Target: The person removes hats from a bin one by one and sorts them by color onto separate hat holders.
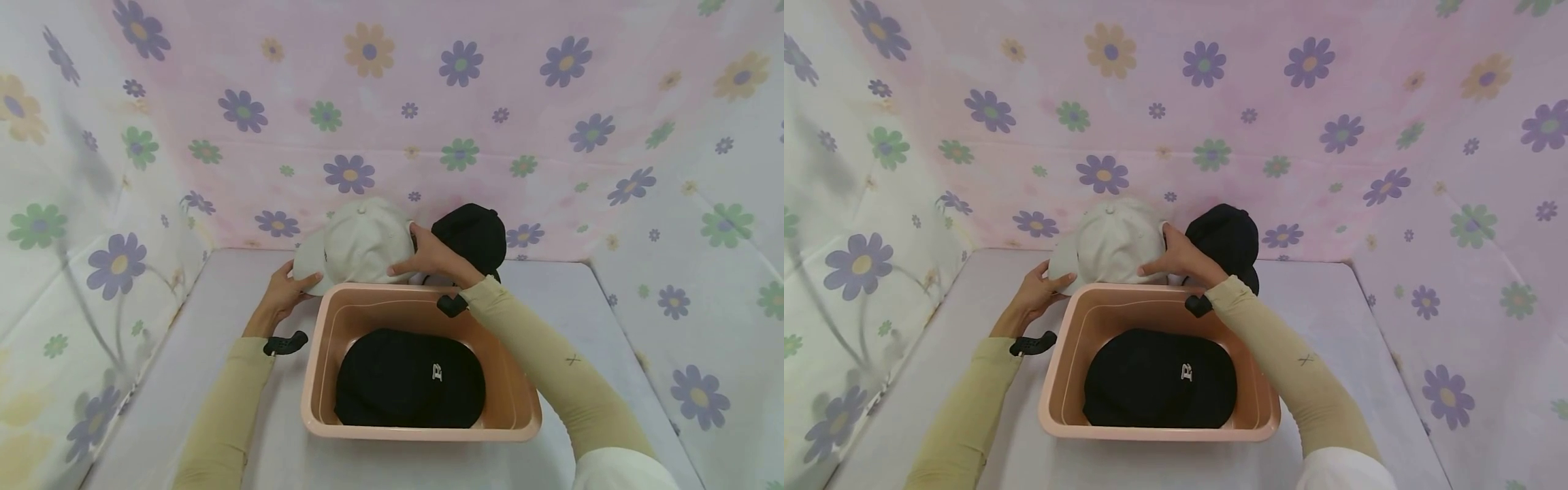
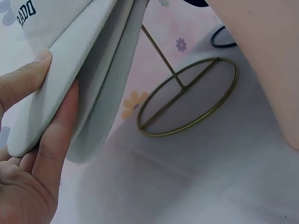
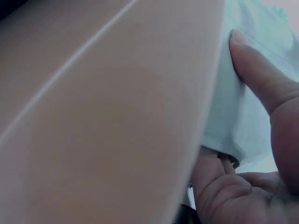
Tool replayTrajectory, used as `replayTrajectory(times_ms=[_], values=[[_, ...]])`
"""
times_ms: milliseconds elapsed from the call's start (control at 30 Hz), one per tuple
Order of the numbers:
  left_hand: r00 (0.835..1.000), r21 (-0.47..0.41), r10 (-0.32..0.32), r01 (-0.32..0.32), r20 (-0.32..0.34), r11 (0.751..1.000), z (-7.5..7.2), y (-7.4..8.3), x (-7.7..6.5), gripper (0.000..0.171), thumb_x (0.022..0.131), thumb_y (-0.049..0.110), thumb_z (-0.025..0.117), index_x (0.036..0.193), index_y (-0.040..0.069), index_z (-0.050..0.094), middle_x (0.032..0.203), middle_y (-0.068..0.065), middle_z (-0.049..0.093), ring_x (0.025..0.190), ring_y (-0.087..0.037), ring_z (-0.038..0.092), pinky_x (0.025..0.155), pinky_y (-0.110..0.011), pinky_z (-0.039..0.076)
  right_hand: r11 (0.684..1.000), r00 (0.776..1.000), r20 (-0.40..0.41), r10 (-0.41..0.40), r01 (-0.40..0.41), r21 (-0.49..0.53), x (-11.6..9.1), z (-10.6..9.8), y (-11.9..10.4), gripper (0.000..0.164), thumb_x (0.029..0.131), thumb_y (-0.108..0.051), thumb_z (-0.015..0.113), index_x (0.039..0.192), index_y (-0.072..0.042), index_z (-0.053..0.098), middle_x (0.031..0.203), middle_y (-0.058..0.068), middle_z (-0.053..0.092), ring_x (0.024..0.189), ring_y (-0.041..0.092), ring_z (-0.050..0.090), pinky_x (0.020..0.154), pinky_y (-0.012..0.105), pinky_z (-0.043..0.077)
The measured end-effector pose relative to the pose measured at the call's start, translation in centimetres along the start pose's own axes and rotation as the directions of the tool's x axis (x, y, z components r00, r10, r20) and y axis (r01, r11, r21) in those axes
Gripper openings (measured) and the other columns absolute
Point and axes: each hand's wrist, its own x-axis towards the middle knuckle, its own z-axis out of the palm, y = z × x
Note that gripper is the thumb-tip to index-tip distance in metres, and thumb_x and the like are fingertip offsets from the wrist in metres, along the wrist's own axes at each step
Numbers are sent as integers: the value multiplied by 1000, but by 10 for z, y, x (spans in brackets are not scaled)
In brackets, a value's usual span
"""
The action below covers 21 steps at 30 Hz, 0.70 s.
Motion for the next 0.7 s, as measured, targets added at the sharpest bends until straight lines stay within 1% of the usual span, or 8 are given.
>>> replayTrajectory(times_ms=[200, 300, 400, 500, 567, 633, 667, 700], values=[[999, -40, -23, 22, -26, 999, 1, 0, -3, 75, 98, 17, 70, 156, -1, 26, 122, -19, 53, 84, -7, 67, 72, -21, 60, 1000, 1000, -9, 9, -9, 2, -3, 0, 0, 107, 86, -35, 83, 162, -5, 13, 156, 19, 37, 137, 34, 46, 111, 50, 43], [999, -55, -35, 33, -30, 998, 0, 3, -7, 75, 98, 19, 70, 154, -4, 27, 113, -13, 57, 79, -7, 70, 72, -21, 60, 1000, 1000, -14, -5, 6, 8, -6, -1, -2, 106, 89, -35, 80, 163, -4, 10, 159, 19, 33, 141, 35, 43, 114, 50, 41], [999, -31, -42, 41, -14, 999, -2, 7, -13, 75, 99, 21, 68, 154, -7, 26, 107, -9, 61, 76, -7, 72, 73, -22, 60, 999, 999, -8, -37, 37, 16, -11, -3, -3, 105, 92, -34, 77, 163, -4, 6, 163, 19, 27, 145, 34, 37, 117, 50, 37], [999, 57, -45, 44, 11, 997, -4, 13, -21, 73, 101, 23, 65, 154, -9, 25, 111, -16, 66, 81, -11, 75, 77, -25, 61, 996, 996, 6, -86, 85, 30, -17, -5, -5, 101, 94, -30, 74, 163, -2, 5, 163, 20, 25, 146, 35, 36, 116, 50, 38], [999, 159, -37, 30, 38, 987, -6, 18, -27, 73, 103, 23, 62, 154, -11, 23, 121, -27, 64, 93, -21, 76, 83, -30, 61, 992, 992, 16, -124, 123, 35, -22, -6, -6, 98, 96, -27, 73, 162, -2, 6, 161, 21, 27, 144, 36, 39, 114, 51, 41], [998, 289, -29, 10, 62, 957, -8, 22, -34, 74, 104, 24, 60, 154, -12, 21, 133, -36, 55, 108, -34, 71, 90, -38, 59, 986, 987, 21, -162, 161, 35, -27, -6, -8, 95, 96, -24, 72, 162, -1, 6, 159, 22, 27, 142, 38, 40, 112, 52, 43], [997, 357, -27, -1, 73, 934, -8, 25, -37, 75, 104, 25, 59, 155, -12, 19, 138, -38, 50, 115, -40, 66, 94, -42, 58, 985, 985, 23, -170, 169, 19, -30, -5, -10, 95, 97, -24, 71, 162, -1, 5, 160, 22, 26, 143, 37, 39, 112, 51, 43], [997, 432, -22, -14, 80, 902, -8, 27, -41, 76, 104, 27, 59, 155, -12, 18, 141, -40, 46, 121, -46, 61, 98, -48, 55, 985, 985, 24, -170, 170, 1, -33, -5, -11, 96, 97, -25, 70, 162, -1, 4, 161, 22, 22, 144, 36, 35, 114, 51, 40]])
